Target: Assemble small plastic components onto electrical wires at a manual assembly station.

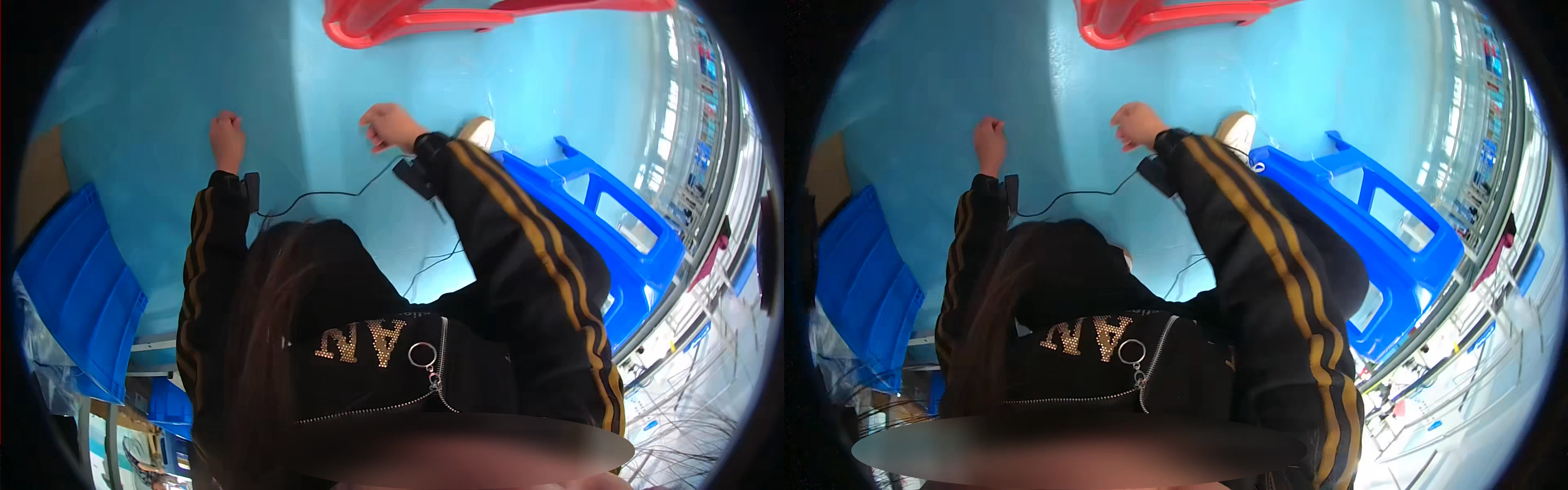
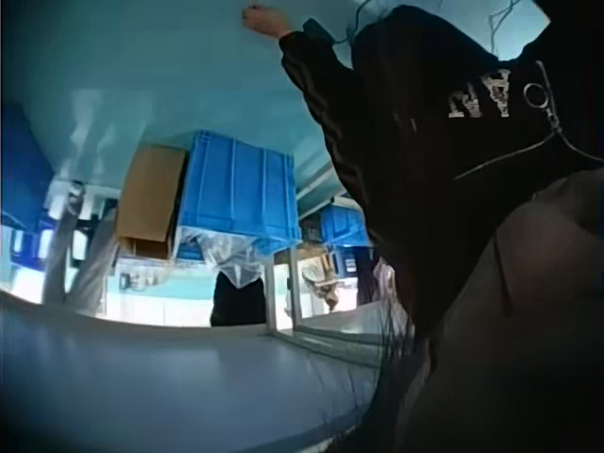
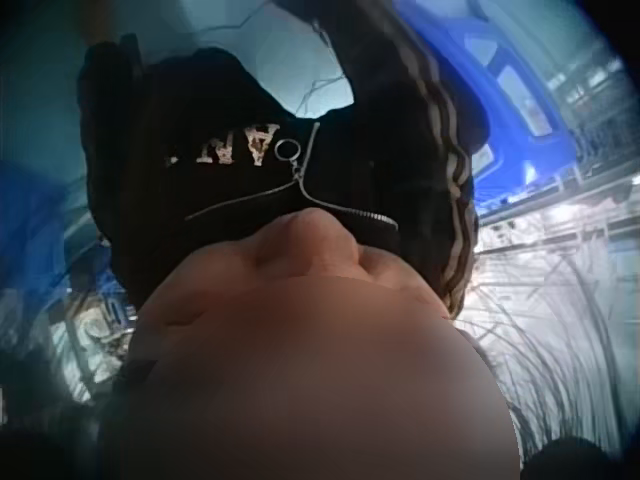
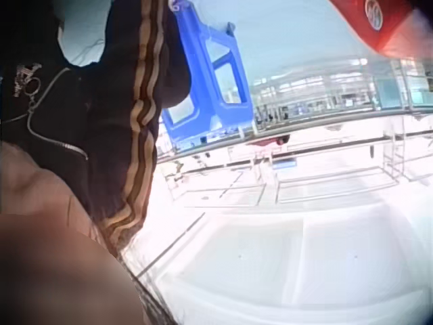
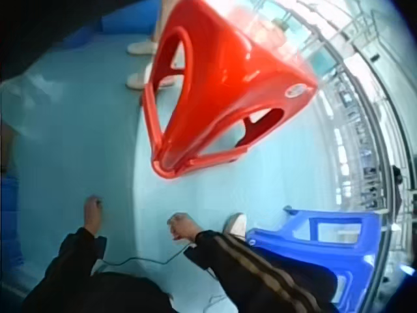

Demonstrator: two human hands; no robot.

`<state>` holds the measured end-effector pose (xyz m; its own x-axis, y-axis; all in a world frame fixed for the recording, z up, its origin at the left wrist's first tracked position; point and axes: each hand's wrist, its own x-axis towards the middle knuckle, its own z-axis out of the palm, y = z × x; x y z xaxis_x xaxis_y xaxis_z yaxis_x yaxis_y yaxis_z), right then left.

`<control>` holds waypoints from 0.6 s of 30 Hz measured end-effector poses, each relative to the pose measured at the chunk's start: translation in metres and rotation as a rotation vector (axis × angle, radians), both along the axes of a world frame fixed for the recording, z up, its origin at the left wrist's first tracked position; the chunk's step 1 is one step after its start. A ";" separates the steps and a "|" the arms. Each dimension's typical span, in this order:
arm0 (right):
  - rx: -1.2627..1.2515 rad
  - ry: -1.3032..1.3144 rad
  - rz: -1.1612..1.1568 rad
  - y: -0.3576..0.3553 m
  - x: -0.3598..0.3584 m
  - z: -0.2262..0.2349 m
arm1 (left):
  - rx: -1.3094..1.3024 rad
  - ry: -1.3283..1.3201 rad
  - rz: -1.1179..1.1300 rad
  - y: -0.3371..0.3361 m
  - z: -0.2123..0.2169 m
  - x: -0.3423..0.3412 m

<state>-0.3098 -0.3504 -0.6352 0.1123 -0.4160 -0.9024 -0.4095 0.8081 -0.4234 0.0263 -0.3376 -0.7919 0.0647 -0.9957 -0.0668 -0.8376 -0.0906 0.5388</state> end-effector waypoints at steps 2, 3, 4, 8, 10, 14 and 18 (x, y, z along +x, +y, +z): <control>-0.053 0.067 0.098 -0.029 -0.033 0.021 | 0.014 0.005 -0.005 0.000 -0.001 0.009; -0.074 0.079 0.161 -0.045 -0.051 0.035 | 0.017 -0.013 0.003 0.003 -0.001 0.015; -0.175 0.110 0.204 -0.060 -0.074 0.044 | 0.016 -0.028 0.014 0.004 0.000 0.017; -0.343 0.335 0.041 -0.087 -0.206 0.048 | 0.162 0.000 0.079 0.014 0.018 0.011; -0.311 0.465 -0.107 -0.080 -0.274 0.037 | 0.234 0.018 0.095 0.009 0.039 -0.002; -0.427 0.551 -0.582 -0.008 -0.409 -0.040 | 0.313 0.131 -0.081 -0.020 0.100 -0.068; -0.460 0.873 -0.816 0.059 -0.470 -0.110 | 0.264 0.015 -0.461 -0.047 0.149 -0.135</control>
